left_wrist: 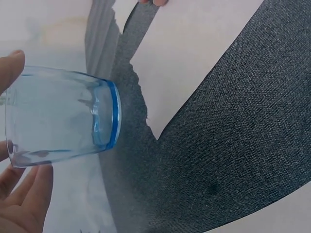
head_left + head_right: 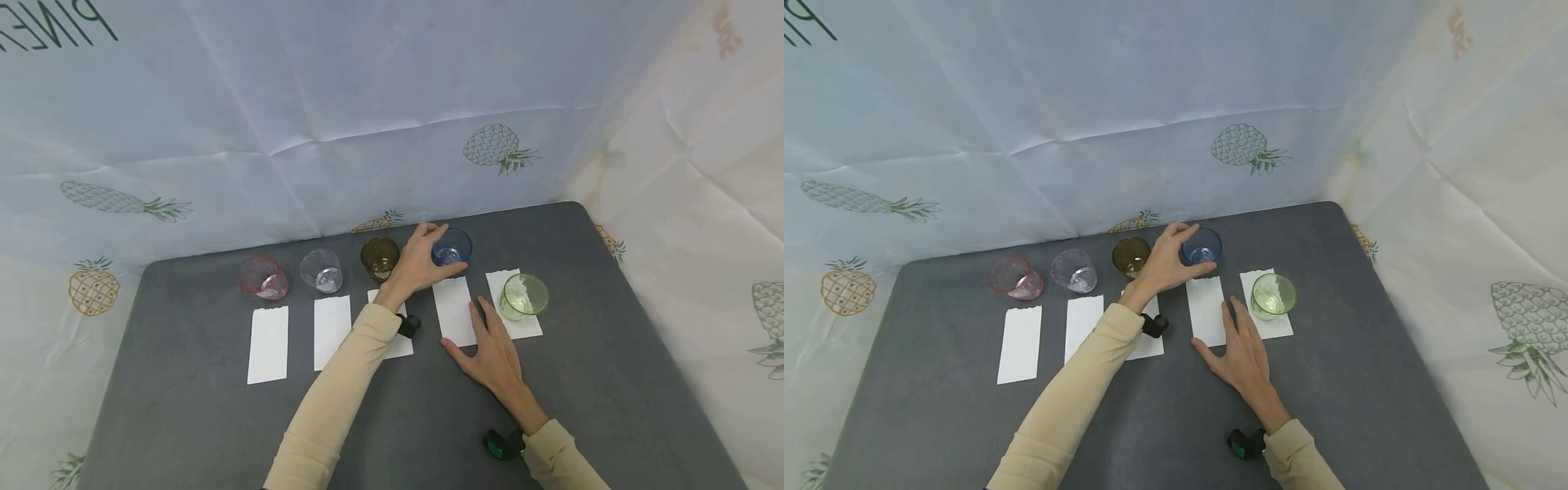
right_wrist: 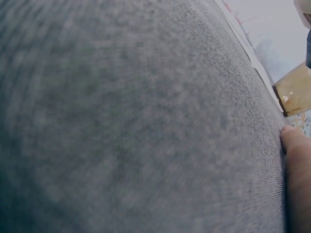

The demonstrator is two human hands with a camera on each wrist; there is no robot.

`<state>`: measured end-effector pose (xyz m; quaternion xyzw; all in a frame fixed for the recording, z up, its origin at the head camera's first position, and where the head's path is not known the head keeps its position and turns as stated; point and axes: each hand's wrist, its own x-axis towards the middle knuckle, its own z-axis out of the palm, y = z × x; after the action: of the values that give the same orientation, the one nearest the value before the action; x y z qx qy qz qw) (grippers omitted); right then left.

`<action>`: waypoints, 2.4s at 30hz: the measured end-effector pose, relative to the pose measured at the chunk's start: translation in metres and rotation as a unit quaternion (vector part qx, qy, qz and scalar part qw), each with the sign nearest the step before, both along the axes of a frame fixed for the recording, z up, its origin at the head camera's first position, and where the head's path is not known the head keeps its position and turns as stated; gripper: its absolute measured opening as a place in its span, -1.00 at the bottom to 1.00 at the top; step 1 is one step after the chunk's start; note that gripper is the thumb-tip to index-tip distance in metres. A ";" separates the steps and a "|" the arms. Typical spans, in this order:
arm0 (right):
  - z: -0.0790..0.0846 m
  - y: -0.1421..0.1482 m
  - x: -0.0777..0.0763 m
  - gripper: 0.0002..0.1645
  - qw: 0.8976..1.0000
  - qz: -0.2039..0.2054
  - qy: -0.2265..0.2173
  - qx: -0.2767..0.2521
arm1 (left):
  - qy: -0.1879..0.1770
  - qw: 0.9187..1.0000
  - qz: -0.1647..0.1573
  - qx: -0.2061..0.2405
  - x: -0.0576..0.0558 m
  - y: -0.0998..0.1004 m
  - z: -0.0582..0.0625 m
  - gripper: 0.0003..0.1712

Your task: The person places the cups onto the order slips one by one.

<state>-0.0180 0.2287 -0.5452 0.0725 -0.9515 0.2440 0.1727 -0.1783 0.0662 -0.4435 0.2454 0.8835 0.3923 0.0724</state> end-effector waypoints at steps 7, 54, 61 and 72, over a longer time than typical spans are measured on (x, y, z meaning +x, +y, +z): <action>-0.001 0.001 0.000 0.14 1.000 0.008 0.007 -0.003 | 0.006 1.000 0.001 0.002 0.004 -0.001 0.004 0.03; -0.002 0.001 -0.003 0.09 0.999 0.015 0.007 0.031 | 0.002 0.999 -0.022 0.036 0.066 0.003 0.011 -0.02; 0.001 0.001 -0.001 0.12 1.000 0.012 -0.004 0.027 | 0.005 0.999 -0.021 0.028 0.072 0.004 0.007 -0.01; -0.001 0.001 -0.003 0.12 0.999 0.019 0.013 0.025 | 0.006 0.999 -0.011 0.039 0.079 -0.001 0.001 0.01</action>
<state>-0.0214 0.2297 -0.5464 0.0978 -0.9535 0.2218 0.1789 -0.0997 0.0654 -0.4421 0.2596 0.8654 0.4240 0.0618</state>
